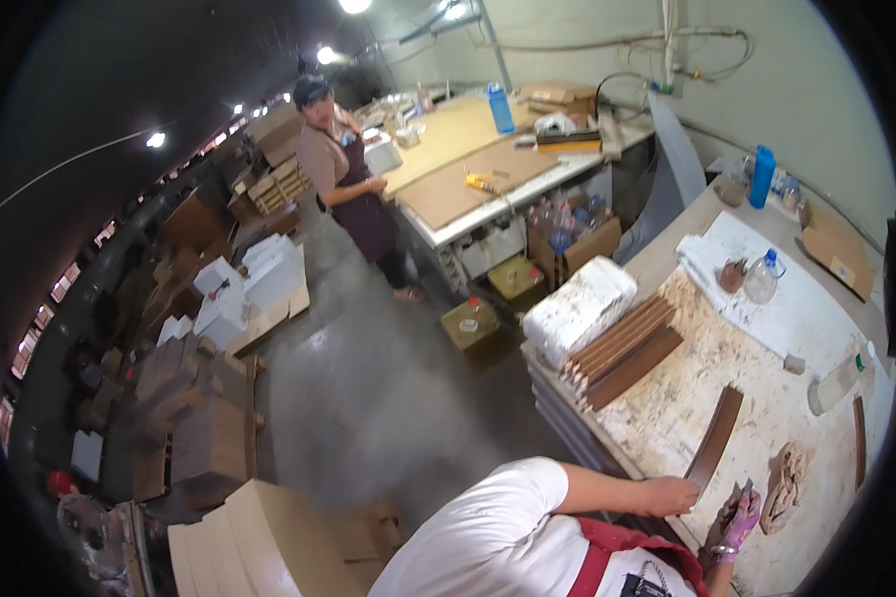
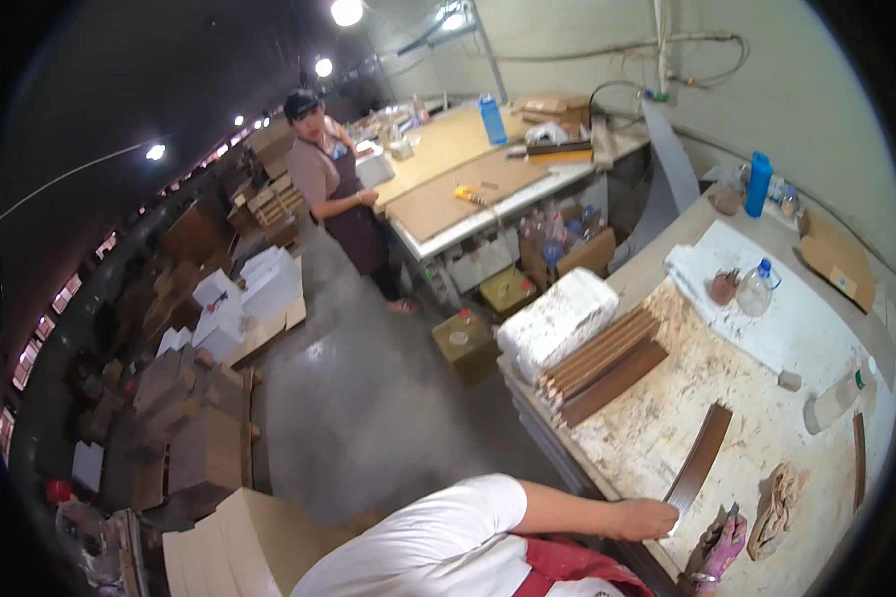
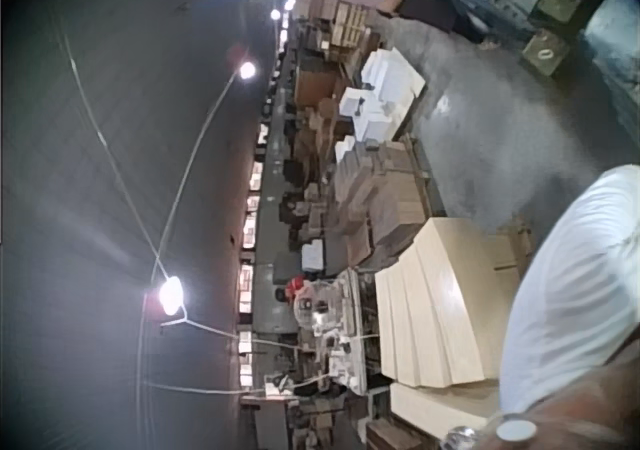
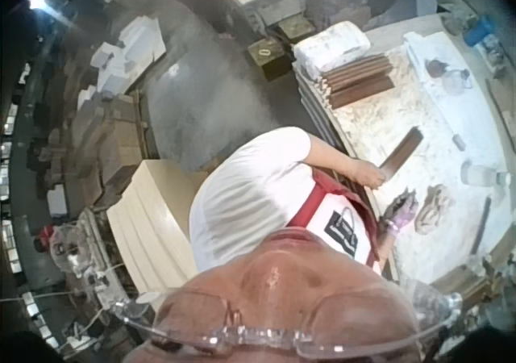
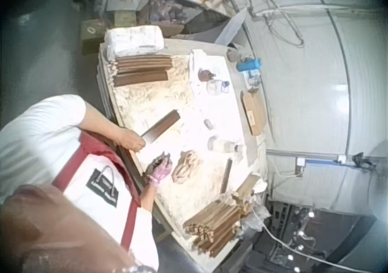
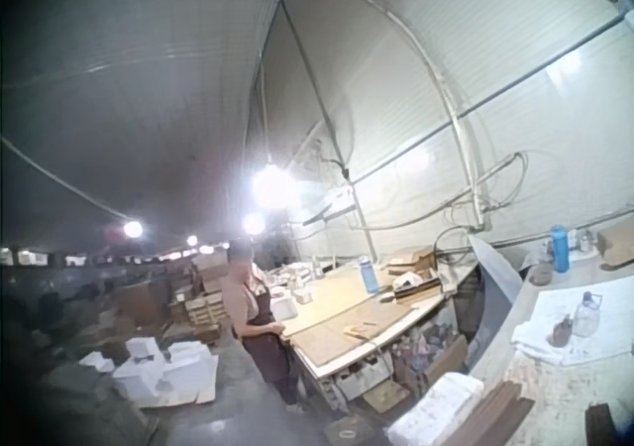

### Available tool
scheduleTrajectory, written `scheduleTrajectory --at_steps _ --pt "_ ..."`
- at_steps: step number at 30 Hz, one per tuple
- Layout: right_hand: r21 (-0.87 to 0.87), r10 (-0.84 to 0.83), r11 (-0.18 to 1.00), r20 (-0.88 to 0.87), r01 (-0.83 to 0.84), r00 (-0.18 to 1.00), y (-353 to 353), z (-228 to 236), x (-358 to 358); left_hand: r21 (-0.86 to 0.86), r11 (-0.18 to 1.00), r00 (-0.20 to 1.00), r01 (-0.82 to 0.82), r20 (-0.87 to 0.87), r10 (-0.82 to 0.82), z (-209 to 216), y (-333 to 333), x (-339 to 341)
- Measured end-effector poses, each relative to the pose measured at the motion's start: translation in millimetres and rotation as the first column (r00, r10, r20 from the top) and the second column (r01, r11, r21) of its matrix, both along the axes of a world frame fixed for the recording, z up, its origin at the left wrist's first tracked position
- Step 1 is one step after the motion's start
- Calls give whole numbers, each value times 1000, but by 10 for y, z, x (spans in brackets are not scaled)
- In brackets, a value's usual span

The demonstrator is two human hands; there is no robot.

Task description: The person wipes individual brown wood slats with a cloth dampened from a bottle and moves them from one stack to another on a workbench.

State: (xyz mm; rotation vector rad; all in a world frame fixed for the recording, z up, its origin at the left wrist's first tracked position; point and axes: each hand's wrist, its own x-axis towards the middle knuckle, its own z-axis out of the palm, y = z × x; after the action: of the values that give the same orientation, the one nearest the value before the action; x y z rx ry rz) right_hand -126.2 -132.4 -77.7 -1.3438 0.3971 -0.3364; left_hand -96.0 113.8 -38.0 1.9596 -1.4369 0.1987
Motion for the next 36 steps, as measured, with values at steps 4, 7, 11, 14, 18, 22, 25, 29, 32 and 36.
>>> scheduleTrajectory --at_steps 4,7,11,14,18,22,25,29,32,36 --pt "9 70 998 -13 -69 997 -56 -129 -1 74 996 997 -51 -46 54 -20 10 -5" --pt "21 67 998 17 -67 998 -52 -92 -42 77 996 999 -39 5 38 160 0 -61" --pt "-27 74 997 21 -73 997 -123 -202 -23 78 991 993 -106 52 102 120 -51 -84" --pt "47 42 998 -14 -41 999 49 44 -26 91 992 996 -91 31 88 88 -34 -43" --pt "20 12 1000 -37 -12 999 58 76 -43 86 993 997 -76 17 75 91 -24 -27" --pt "-52 52 997 -6 -53 999 -91 -179 4 43 995 995 -88 38 87 42 -23 -43" --pt "-36 66 997 41 -65 997 -70 -183 1 36 995 995 -92 32 91 -7 -18 -46" --pt "-27 61 998 0 -61 998 -27 -73 -15 21 994 993 -111 43 110 4 -14 -76" --pt "-45 74 996 21 -73 997 -60 -144 -13 22 994 993 -111 54 110 21 -16 -80" --pt "-25 54 998 0 -54 999 22 -26 -30 31 993 994 -113 9 113 -6 -19 -80"
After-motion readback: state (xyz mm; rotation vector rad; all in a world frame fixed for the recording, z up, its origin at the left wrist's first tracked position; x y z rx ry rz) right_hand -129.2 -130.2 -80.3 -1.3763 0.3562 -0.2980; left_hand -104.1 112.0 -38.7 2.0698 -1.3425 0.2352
